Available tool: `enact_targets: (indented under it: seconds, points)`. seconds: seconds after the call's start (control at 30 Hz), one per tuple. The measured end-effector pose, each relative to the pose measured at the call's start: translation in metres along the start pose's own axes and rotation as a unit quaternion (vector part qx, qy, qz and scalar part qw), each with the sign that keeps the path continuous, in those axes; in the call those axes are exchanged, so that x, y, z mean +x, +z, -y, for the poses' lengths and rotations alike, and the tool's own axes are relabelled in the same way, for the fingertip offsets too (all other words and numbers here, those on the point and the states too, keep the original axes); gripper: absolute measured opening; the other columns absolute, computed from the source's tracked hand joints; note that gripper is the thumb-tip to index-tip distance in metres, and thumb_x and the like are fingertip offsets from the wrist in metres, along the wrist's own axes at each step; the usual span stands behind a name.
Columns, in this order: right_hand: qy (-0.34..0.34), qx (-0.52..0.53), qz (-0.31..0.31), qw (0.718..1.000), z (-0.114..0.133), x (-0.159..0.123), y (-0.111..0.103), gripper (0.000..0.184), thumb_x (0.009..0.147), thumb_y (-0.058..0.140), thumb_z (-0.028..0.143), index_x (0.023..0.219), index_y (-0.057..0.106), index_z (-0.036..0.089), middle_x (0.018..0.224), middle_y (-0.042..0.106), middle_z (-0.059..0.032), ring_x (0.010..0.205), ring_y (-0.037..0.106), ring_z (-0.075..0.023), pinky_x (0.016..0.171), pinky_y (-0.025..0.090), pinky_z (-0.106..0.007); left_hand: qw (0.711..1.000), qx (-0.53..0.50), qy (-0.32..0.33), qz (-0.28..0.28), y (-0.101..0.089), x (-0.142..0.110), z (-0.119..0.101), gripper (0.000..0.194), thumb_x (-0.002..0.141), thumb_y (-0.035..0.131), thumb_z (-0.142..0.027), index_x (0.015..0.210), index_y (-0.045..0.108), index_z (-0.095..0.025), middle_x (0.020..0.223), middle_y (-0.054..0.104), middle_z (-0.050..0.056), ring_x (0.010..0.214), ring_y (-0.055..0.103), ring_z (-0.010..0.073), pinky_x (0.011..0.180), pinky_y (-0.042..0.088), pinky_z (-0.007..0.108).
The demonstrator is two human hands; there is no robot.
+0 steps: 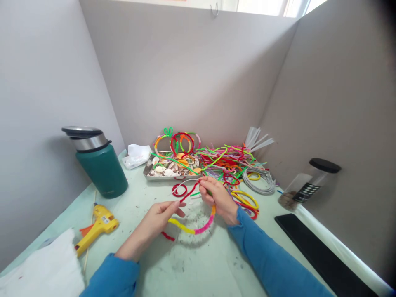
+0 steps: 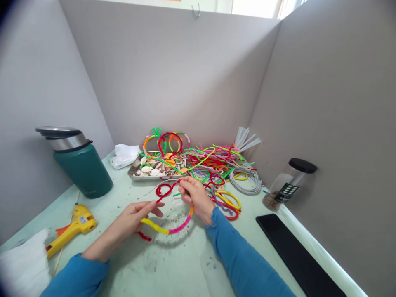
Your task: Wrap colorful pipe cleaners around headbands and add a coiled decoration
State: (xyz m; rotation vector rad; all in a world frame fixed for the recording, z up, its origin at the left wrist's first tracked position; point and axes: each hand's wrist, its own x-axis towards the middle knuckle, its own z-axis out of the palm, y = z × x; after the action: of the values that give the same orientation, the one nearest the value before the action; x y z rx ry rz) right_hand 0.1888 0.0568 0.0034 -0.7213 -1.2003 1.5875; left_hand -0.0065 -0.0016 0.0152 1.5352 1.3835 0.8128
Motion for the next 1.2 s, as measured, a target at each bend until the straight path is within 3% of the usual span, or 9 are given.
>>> enact_targets:
  seconds: [0.13,0.23,0.37,0.53,0.63,0.73,0.93,1.07,1.2]
  points:
    - [0.039,0.006,0.059,0.997,0.003,-0.004,0.0,0.021,0.076,0.055,0.033,0.088,0.049,0.018,0.054,0.045,0.0092,0.032,0.02,-0.0009,0.033,0.012,-0.017,0.994,-0.04,-0.05,0.088,-0.001,-0.004,0.0,0.048,0.074,0.049,-0.055,0.075,0.07,-0.012,0.041,0.045,-0.003,0.037,0.029,0.0079,0.042,0.026,0.022]
    - [0.056,-0.034,0.093,0.993,0.001,-0.007,0.007,0.02,0.077,0.056,0.033,0.087,0.05,0.017,0.053,0.047,0.0086,0.032,0.024,-0.0011,0.033,0.012,-0.017,0.99,-0.047,-0.031,0.129,0.0,-0.007,0.002,0.039,0.073,0.056,-0.049,0.082,0.068,-0.012,0.05,0.051,-0.002,0.045,0.04,0.0094,0.048,0.035,0.022]
    - [0.035,-0.072,0.096,0.992,-0.005,-0.01,0.021,0.019,0.078,0.056,0.033,0.085,0.05,0.017,0.052,0.048,0.0084,0.034,0.027,-0.0023,0.034,0.014,-0.017,0.987,-0.106,0.063,0.102,0.001,-0.009,0.0,0.033,0.075,0.057,-0.042,0.096,0.062,-0.016,0.088,0.064,0.007,0.078,0.056,0.0164,0.072,0.043,0.026]
    - [0.017,-0.084,0.095,0.992,-0.012,-0.013,0.033,0.021,0.078,0.055,0.036,0.086,0.049,0.017,0.053,0.048,0.0082,0.037,0.03,-0.0028,0.036,0.018,-0.017,0.985,-0.143,0.072,0.057,0.005,-0.007,0.001,0.039,0.082,0.045,-0.05,0.085,0.062,-0.015,0.079,0.063,0.008,0.072,0.056,0.0173,0.071,0.044,0.028]
    - [0.012,-0.07,0.107,0.992,-0.014,-0.015,0.04,0.024,0.077,0.056,0.038,0.086,0.048,0.018,0.051,0.047,0.0082,0.041,0.041,-0.0053,0.039,0.023,-0.017,0.974,-0.196,0.076,0.089,0.008,-0.003,0.007,0.05,0.081,0.039,-0.057,0.08,0.062,-0.014,0.082,0.063,0.01,0.065,0.056,0.0168,0.066,0.044,0.03]
    - [0.003,-0.065,0.106,0.992,-0.015,-0.017,0.045,0.025,0.076,0.056,0.039,0.085,0.047,0.018,0.05,0.046,0.0085,0.042,0.046,-0.0068,0.041,0.025,-0.018,0.96,-0.237,0.074,0.128,0.01,0.0,0.014,0.054,0.078,0.04,-0.062,0.075,0.061,-0.012,0.072,0.062,0.008,0.056,0.053,0.0148,0.057,0.043,0.028]
    - [0.002,-0.08,0.095,0.992,-0.021,-0.017,0.045,0.023,0.077,0.055,0.038,0.085,0.048,0.017,0.051,0.046,0.0083,0.04,0.041,-0.0053,0.04,0.026,-0.018,0.967,-0.225,0.072,0.09,0.014,-0.006,0.007,0.028,0.081,0.053,-0.036,0.066,0.055,-0.013,0.062,0.059,0.003,0.054,0.047,0.0091,0.053,0.035,0.02]
    - [0.022,-0.109,0.106,0.988,-0.024,-0.014,0.041,0.022,0.081,0.05,0.038,0.089,0.047,0.018,0.052,0.046,0.0084,0.035,0.036,-0.0047,0.035,0.022,-0.017,0.961,-0.248,0.051,0.112,0.015,-0.008,0.001,0.021,0.082,0.052,-0.034,0.074,0.055,-0.014,0.064,0.061,0.003,0.055,0.05,0.0108,0.053,0.039,0.022]
    - [0.001,-0.162,0.083,0.983,-0.025,-0.013,0.04,0.017,0.084,0.048,0.034,0.088,0.047,0.018,0.053,0.047,0.0078,0.037,0.035,-0.0044,0.037,0.024,-0.017,0.961,-0.252,0.047,0.103,0.014,-0.006,0.001,0.02,0.081,0.053,-0.034,0.077,0.054,-0.015,0.066,0.061,0.003,0.056,0.052,0.0112,0.054,0.042,0.023]
